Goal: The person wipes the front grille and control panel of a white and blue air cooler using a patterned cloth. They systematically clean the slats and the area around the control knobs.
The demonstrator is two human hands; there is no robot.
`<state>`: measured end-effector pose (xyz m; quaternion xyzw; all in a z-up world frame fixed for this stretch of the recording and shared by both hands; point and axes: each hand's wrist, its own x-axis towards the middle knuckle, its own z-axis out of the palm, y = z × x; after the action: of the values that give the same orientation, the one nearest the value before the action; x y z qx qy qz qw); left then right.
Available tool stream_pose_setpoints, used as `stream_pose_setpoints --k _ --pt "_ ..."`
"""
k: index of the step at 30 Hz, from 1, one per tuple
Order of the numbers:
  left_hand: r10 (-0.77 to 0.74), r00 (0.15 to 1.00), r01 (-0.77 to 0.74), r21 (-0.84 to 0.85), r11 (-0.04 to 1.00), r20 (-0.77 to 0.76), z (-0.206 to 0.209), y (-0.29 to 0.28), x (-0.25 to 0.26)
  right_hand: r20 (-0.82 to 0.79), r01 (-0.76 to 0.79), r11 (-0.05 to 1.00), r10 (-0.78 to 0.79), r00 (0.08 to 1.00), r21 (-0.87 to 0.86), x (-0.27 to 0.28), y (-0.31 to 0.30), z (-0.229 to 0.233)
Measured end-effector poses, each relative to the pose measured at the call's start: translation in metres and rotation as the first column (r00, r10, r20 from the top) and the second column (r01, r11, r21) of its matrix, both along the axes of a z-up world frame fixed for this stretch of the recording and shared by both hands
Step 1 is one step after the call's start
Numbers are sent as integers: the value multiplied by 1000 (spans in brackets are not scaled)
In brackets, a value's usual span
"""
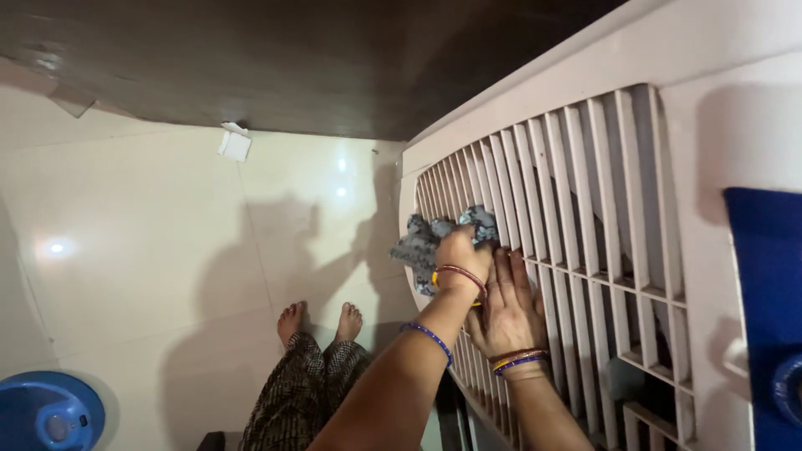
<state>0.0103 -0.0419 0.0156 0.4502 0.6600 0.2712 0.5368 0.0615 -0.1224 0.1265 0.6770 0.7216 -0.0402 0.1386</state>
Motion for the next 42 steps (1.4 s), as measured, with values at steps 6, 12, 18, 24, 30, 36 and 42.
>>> stream_pose_setpoints --k 6,12,18,24,30,36,42 --pt "51 999 -51 40 998 -12 3 43 -1 12 21 1000 -21 1000 2 1 -1 -5" --pt "84 993 -86 -25 996 -87 19 98 -14 -10 14 999 -14 1000 47 2 -4 -7" --pt "148 988 -144 82 986 -46 4 75 -5 -144 6 993 11 989 118 4 -2 1" --pt "2 999 0 50 999 -43 -18 15 3 -318 -25 992 64 946 125 4 5 13" --pt "-111 993 112 -33 993 25 22 42 -32 -327 -21 995 52 944 98 3 8 14" --pt "175 978 -183 73 980 113 22 103 -25 -332 8 995 27 943 102 5 7 9" --pt "231 953 -259 133 957 194 -4 102 -13 -362 35 994 5 932 103 5 8 9"
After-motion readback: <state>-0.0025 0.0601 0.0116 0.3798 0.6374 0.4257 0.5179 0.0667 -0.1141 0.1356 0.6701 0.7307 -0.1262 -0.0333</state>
